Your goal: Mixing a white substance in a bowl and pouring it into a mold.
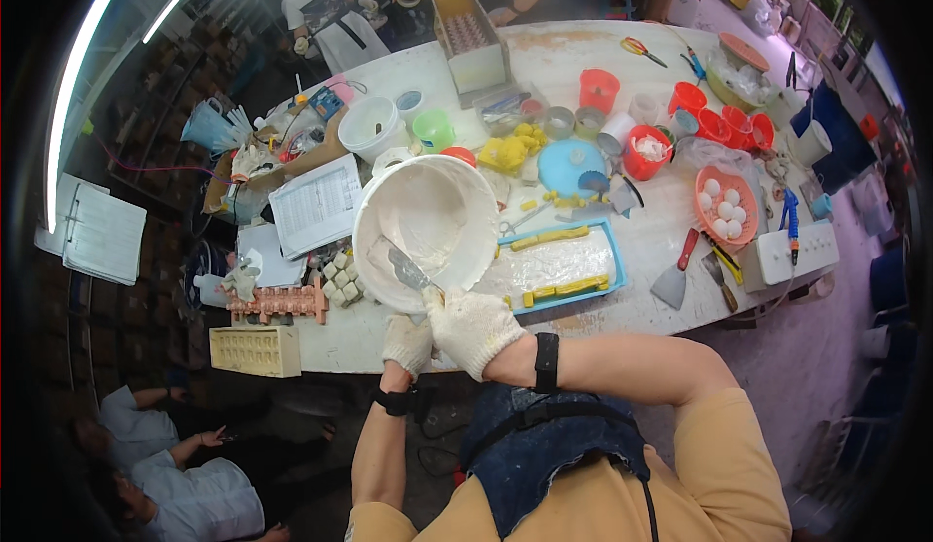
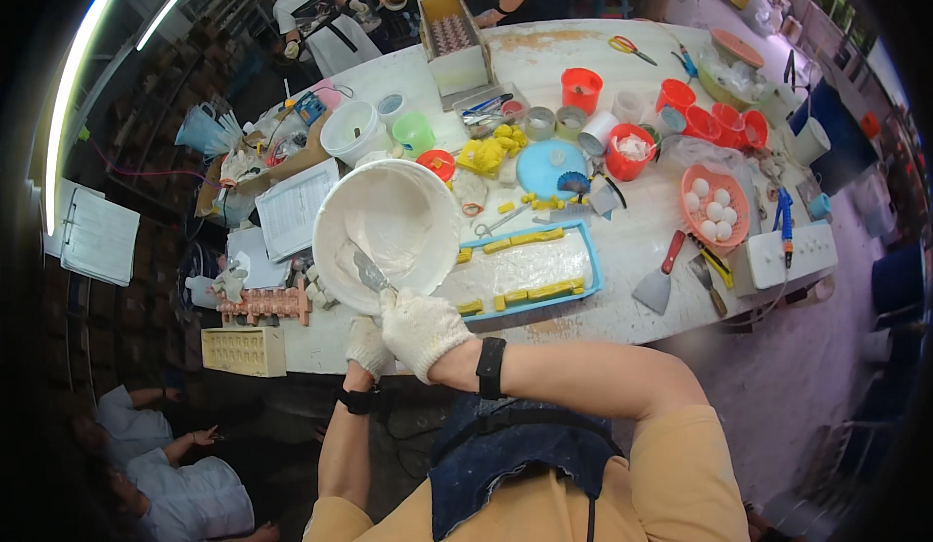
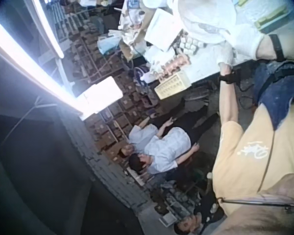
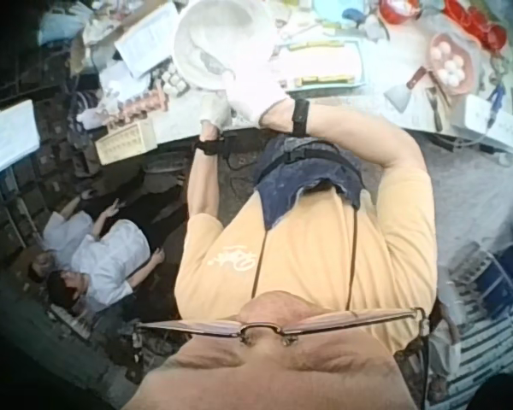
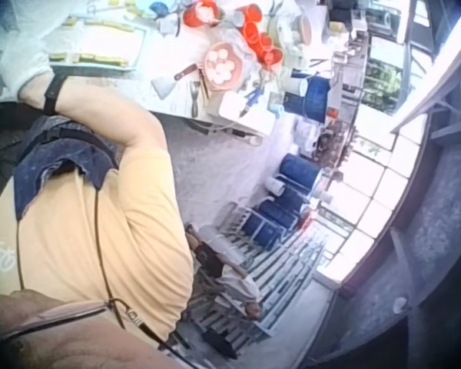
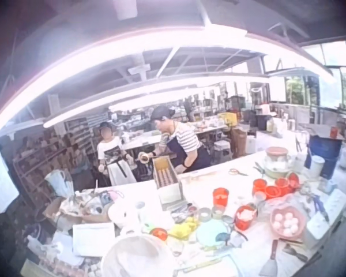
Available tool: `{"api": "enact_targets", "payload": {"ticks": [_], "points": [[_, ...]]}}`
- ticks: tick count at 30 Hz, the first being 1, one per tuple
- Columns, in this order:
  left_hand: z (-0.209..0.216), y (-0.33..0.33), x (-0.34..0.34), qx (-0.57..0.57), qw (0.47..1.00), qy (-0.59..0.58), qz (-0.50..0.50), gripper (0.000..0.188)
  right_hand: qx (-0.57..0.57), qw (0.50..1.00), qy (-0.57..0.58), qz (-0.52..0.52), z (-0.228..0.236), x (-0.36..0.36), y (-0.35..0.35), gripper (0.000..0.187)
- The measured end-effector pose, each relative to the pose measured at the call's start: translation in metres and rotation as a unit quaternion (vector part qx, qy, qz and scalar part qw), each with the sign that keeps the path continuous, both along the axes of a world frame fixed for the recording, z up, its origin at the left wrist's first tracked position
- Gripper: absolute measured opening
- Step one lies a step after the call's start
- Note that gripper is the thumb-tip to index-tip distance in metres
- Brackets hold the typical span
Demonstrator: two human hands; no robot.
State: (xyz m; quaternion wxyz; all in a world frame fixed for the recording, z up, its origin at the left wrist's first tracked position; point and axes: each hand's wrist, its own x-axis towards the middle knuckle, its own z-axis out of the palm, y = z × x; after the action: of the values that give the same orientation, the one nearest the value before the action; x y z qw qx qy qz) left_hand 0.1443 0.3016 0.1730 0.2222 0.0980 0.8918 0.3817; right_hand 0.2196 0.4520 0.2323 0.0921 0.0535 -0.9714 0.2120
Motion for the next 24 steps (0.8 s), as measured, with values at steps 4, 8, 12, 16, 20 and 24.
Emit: {"api": "enact_targets", "payload": {"ticks": [4,8,12,16,20,24], "points": [[-0.016,0.002,-0.001,0.047,0.996,-0.037,0.060,0.027,-0.023,0.996,-0.088,-0.020,-0.015,0.011,0.023,0.030],[-0.034,-0.007,-0.005,0.042,0.995,-0.040,0.081,0.038,0.016,0.992,-0.122,0.033,0.016,-0.013,0.067,0.032],[-0.018,0.001,0.000,0.037,0.999,0.020,0.029,0.037,-0.034,0.998,0.011,-0.057,0.066,-0.021,0.063,0.039],[0.007,0.015,0.005,0.040,0.997,-0.021,0.058,0.036,-0.004,0.998,0.028,-0.048,0.048,-0.018,0.040,0.025],[0.012,0.022,0.003,0.031,0.997,-0.032,0.071,0.035,-0.014,0.996,-0.093,-0.002,-0.007,0.007,0.030,0.038],[0.001,0.020,0.006,0.097,0.989,-0.032,0.110,0.034,-0.020,0.991,-0.128,0.044,0.021,-0.014,0.071,0.039]]}}
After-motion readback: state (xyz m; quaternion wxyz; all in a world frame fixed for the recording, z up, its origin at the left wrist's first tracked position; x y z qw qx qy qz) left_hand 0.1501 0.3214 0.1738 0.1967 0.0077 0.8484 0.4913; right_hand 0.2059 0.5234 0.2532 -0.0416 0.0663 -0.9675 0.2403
